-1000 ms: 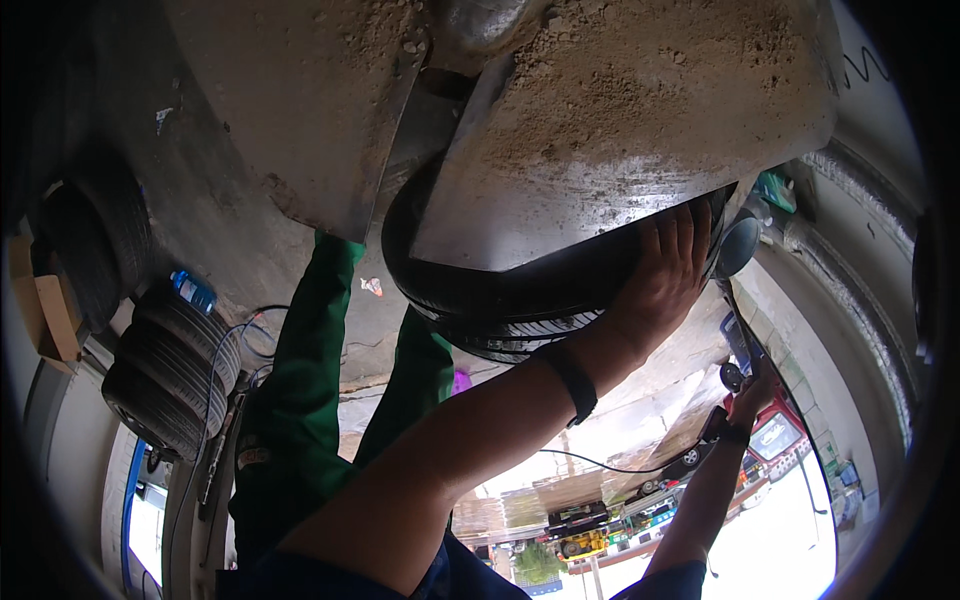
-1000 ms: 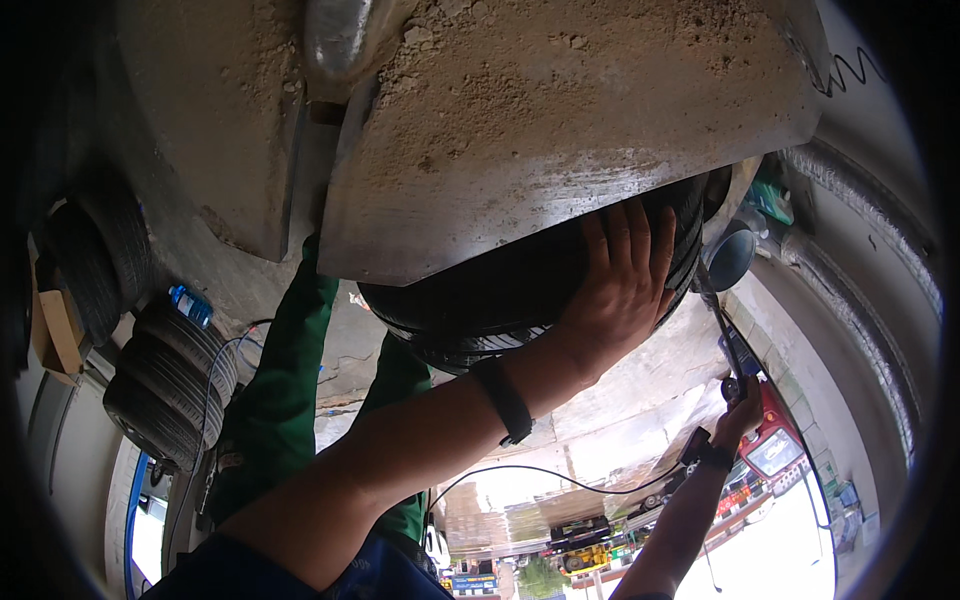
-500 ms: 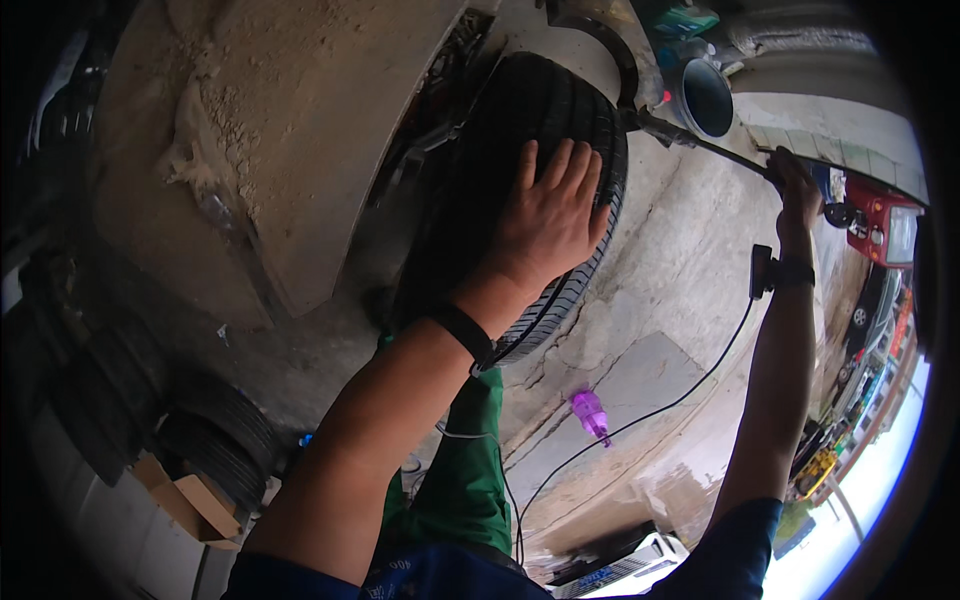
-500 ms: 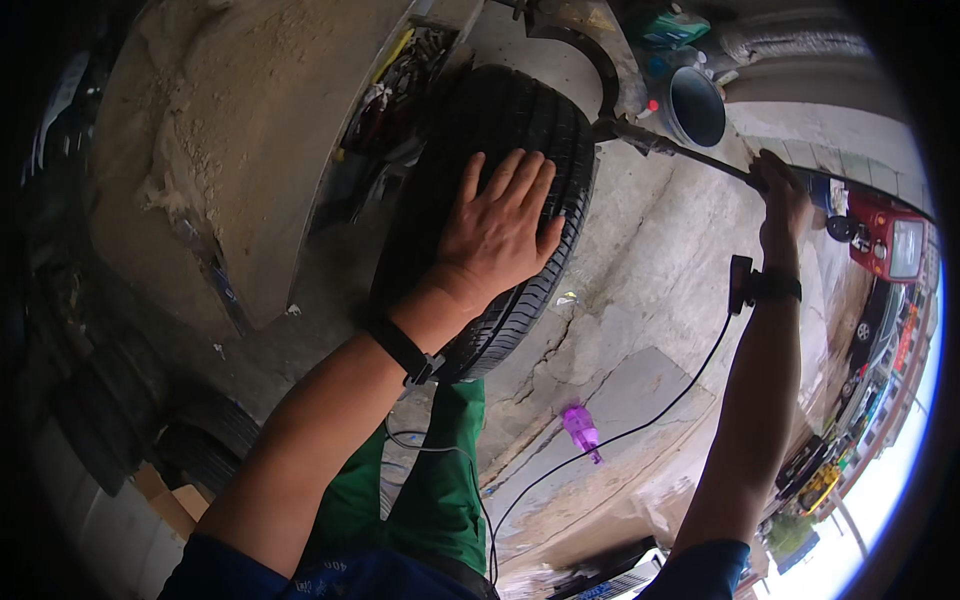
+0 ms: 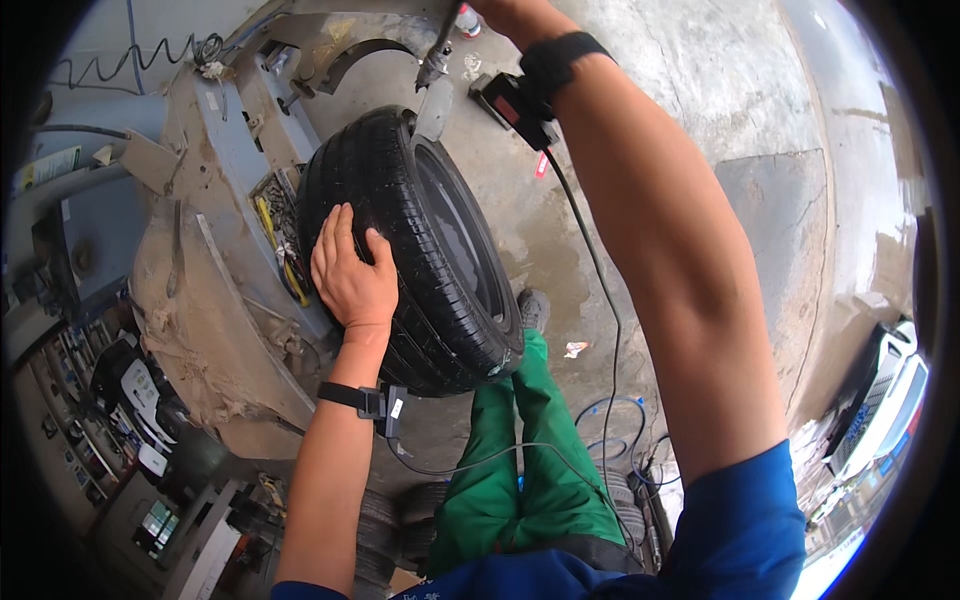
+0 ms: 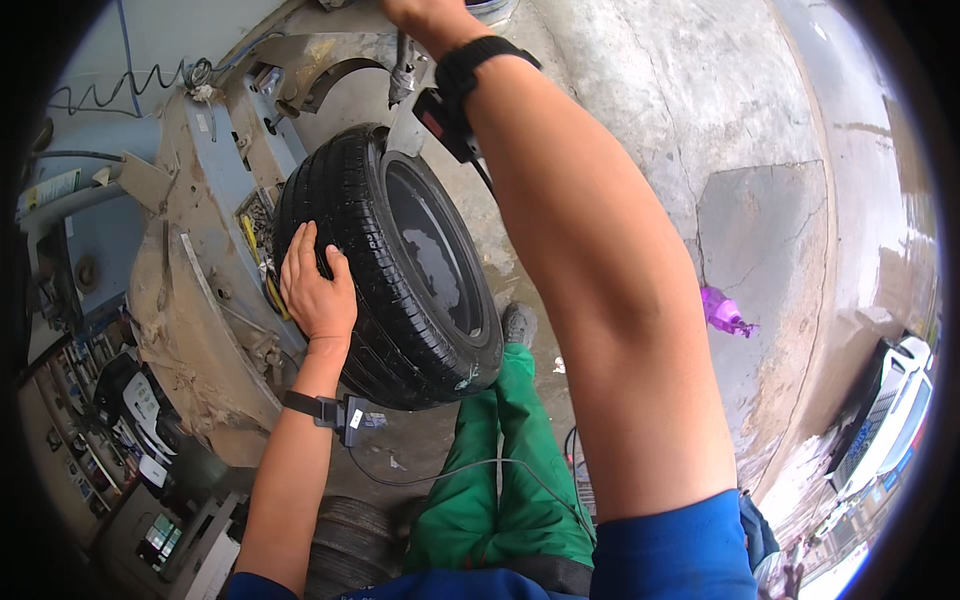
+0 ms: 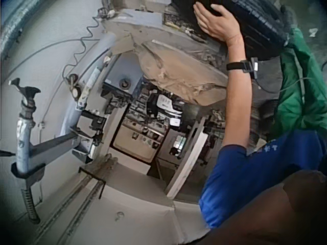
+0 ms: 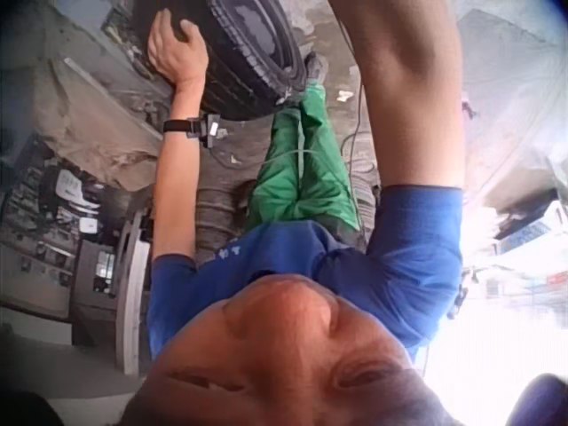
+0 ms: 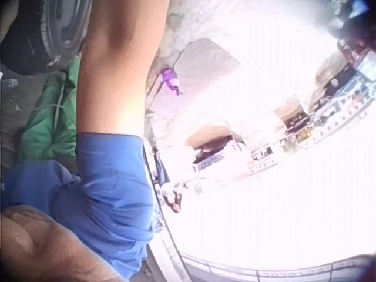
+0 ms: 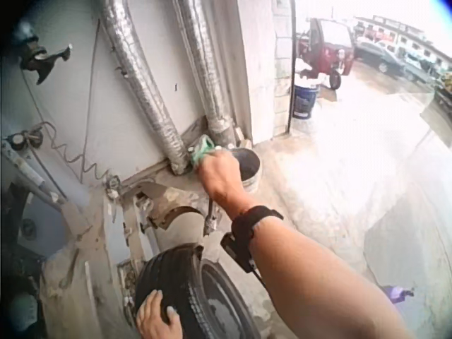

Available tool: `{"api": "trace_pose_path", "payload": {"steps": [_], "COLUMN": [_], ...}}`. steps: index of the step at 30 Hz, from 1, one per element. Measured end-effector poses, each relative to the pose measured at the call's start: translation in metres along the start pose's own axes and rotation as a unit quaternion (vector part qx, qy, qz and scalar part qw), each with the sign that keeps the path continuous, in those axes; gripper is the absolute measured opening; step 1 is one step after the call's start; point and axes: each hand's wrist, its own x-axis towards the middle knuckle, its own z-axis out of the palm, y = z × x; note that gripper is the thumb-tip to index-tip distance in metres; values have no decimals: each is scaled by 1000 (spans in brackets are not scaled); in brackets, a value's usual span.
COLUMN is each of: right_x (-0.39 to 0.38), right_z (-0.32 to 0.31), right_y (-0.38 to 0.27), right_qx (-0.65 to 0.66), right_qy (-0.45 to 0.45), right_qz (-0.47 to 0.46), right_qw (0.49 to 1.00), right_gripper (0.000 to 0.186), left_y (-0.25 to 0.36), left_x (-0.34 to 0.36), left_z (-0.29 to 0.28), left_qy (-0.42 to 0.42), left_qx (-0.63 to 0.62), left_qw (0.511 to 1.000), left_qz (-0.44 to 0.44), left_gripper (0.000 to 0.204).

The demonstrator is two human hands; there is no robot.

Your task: The person removes a tire from a wheel rim using a tire changer machine by applying lubricant to the bead and using a pry bar to lever the tire off. They then manipulate the wheel on the rotating platform of the machine.

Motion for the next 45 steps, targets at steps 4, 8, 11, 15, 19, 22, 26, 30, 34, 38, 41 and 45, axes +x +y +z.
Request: {"api": "trace_pose_path", "payload": {"steps": [4, 8, 11, 15, 19, 22, 26, 30, 34, 38, 41, 45], "right_x": [-22, -16, -14, -11, -12, -9, -3, -15, -18, -18, -18, -18], "right_z": [-1, -13, -8, -8, -14, -12, -16, -22, -34, -30, -21, -21], "right_y": [-27, -18, -24, -28, -12, -13, -17, -45, -45, -38, -38, -19], "right_qx": [-79, 59, 17, 58, -10, -34, -111, 270, 285, 283, 306, 45], "right_qy": [-3, -25, -33, -52, -48, -88, -96, -106, -96, -96, -100, -2], "right_qz": [-162, -63, -98, -60, -185, -159, -148, 189, 212, 177, 167, -183], "right_qw": [984, 996, 995, 995, 982, 983, 978, 938, 930, 938, 932, 982], "right_gripper": [26, 26, 28, 26, 14, 11, 15, 22, 24, 24, 24, 22], "left_y": [-26, -26, -30, -36, -28, -24, -15, -29, -23, -25, -26, -25], "left_x": [-6, -12, -12, -12, -17, -23, -25, -26, -28, -27, -28, -28], "left_z": [-7, -3, -4, -9, -11, -13, -14, -16, -13, -13, -13, -12], "left_qy": [-6, -7, -9, -21, -58, -91, -100, -91, -98, -91, -88, -84], "left_qx": [21, 2, -5, -15, 2, 27, 17, 13, -8, 3, 8, 4], "left_qw": [1000, 1000, 999, 999, 997, 994, 995, 996, 995, 995, 995, 995], "left_qz": [-5, 26, 35, 44, 54, 46, 5, 18, 31, 38, 43, 50], "left_gripper": [45, 50, 52, 57, 64, 67, 66, 67, 69, 69, 70, 70]}}
